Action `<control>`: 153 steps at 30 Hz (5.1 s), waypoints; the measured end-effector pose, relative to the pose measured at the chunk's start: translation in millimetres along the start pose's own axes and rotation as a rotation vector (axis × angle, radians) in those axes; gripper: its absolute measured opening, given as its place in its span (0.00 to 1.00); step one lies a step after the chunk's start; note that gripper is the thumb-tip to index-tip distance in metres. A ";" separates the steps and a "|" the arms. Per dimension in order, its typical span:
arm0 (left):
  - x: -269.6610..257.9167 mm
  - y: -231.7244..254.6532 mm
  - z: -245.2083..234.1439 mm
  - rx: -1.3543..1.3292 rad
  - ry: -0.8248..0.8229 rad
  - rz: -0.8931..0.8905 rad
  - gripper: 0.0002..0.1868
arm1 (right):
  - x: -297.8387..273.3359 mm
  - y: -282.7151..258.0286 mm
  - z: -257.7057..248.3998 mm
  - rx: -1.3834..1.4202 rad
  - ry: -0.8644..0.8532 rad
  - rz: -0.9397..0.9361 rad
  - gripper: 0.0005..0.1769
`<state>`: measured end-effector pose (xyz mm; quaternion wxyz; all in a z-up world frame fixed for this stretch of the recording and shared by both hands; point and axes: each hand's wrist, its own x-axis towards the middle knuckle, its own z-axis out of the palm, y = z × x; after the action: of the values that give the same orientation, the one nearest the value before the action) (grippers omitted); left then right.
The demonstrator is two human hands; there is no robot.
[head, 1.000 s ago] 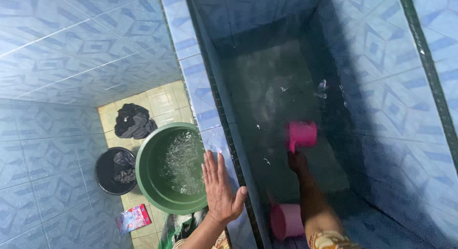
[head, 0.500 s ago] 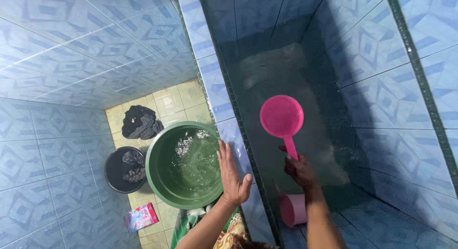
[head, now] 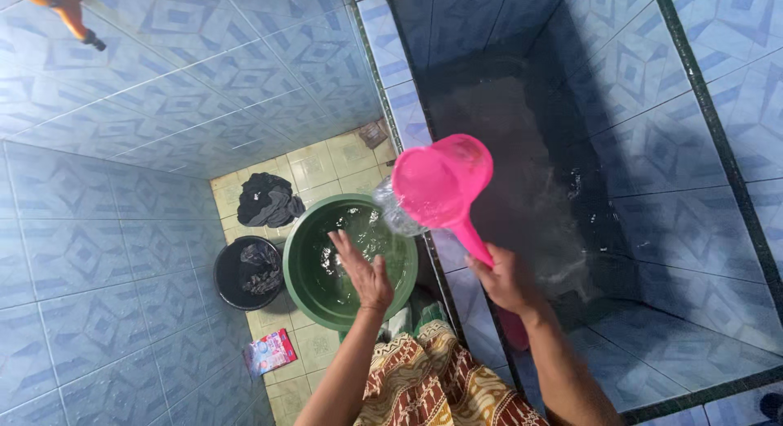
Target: The person scoops water from a tiled basin into a green plastic basin using a pink scoop. They then use scissors to open a packet of laundry detergent and pour the contents into the water, mixing it with their hands.
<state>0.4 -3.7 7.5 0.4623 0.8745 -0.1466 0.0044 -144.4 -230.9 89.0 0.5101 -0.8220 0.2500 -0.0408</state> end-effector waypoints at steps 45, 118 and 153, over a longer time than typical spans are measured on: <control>-10.6 98.6 105.8 0.185 -0.305 0.243 0.57 | 68.0 377.3 19.6 -0.597 0.251 0.645 0.27; -8.1 96.3 94.7 0.244 -0.356 0.270 0.50 | 43.2 214.9 13.7 -0.532 0.400 0.247 0.14; -5.3 82.1 82.3 -0.309 -0.197 0.126 0.48 | 28.0 114.8 -22.2 0.745 -0.079 0.338 0.09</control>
<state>-36.6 -112.5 25.9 0.5732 0.7785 -0.2444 -0.0748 -169.6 -302.4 -4.2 0.7817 -0.5293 0.3297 -0.0124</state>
